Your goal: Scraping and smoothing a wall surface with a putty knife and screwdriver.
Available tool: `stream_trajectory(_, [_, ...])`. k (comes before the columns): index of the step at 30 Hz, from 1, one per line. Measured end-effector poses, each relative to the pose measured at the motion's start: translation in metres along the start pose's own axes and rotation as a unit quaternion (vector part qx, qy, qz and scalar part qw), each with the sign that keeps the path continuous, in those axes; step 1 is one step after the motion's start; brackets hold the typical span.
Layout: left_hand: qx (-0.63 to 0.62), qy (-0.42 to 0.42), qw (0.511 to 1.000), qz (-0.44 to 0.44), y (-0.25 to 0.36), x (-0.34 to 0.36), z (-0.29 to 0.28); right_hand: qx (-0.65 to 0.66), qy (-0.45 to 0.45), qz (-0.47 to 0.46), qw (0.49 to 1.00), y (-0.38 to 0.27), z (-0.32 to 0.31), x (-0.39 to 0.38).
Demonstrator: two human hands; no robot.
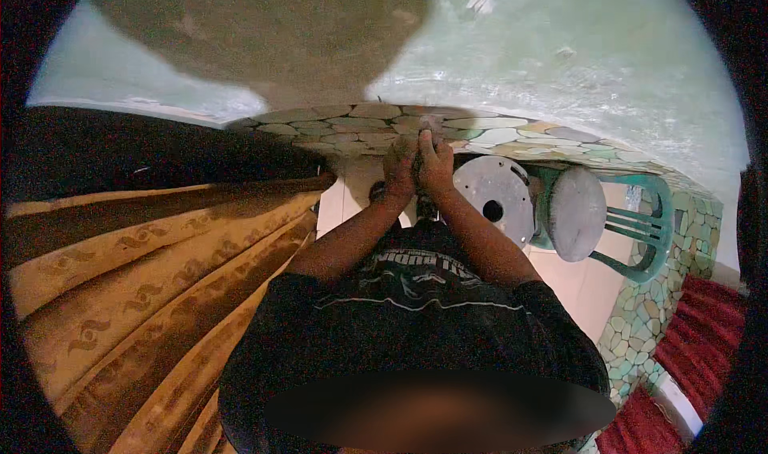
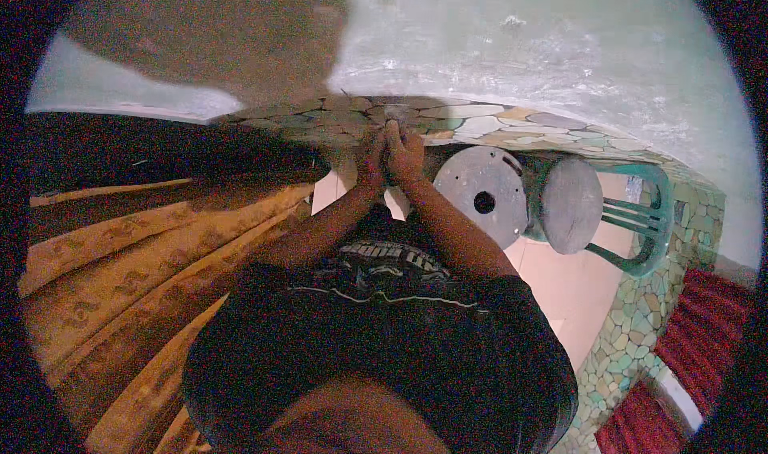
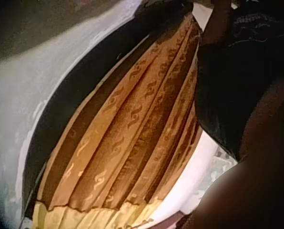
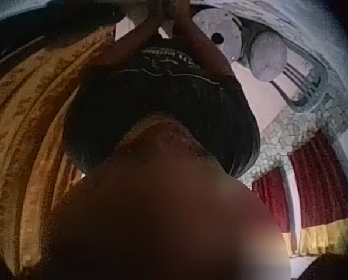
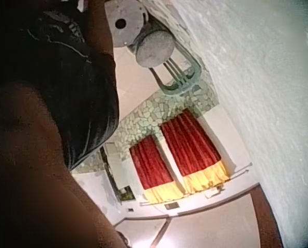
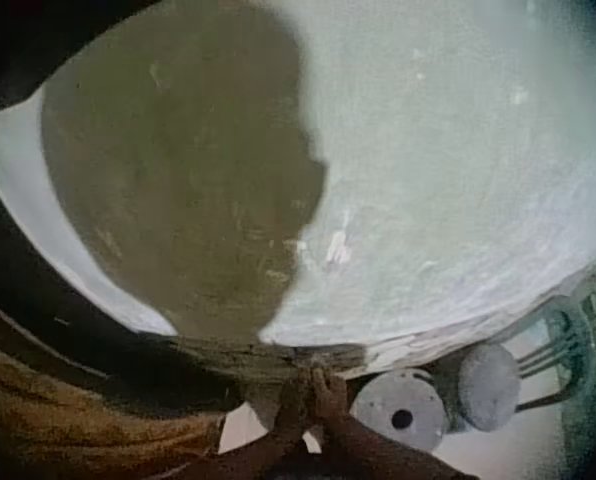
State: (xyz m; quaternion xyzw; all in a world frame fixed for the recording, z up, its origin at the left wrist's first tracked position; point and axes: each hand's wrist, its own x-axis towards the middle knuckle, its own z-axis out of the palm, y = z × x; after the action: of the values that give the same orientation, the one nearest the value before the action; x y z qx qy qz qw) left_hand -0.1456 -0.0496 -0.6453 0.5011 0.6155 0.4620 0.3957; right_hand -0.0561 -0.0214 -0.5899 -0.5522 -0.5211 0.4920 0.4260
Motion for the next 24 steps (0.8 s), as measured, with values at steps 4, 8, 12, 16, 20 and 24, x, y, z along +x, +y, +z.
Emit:
stream_trajectory(4, [-0.077,0.01,0.995,-0.057,0.028,-0.007,0.014,-0.016,0.036,0.024,0.999,0.032,-0.019,-0.003])
stream_trajectory(8, [0.048,-0.052,0.997,0.024,0.016,-0.019,0.018,0.081,0.039,0.075,0.993,-0.016,-0.026,-0.016])
stream_trajectory(12, [0.34,-0.011,0.932,0.127,0.001,-0.035,0.033,0.002,0.049,0.079,0.996,-0.026,-0.037,-0.023])
stream_trajectory(16, [0.208,-0.022,0.973,0.101,0.015,0.003,0.032,0.054,0.046,0.105,0.992,-0.037,-0.039,0.0])
stream_trajectory(20, [0.283,0.014,0.939,0.197,0.018,-0.01,0.032,-0.057,0.063,-0.043,0.995,0.015,-0.038,-0.001])
stream_trajectory(24, [0.248,-0.034,0.958,0.14,0.014,-0.009,0.032,-0.009,0.058,0.085,0.995,0.012,-0.033,0.0])
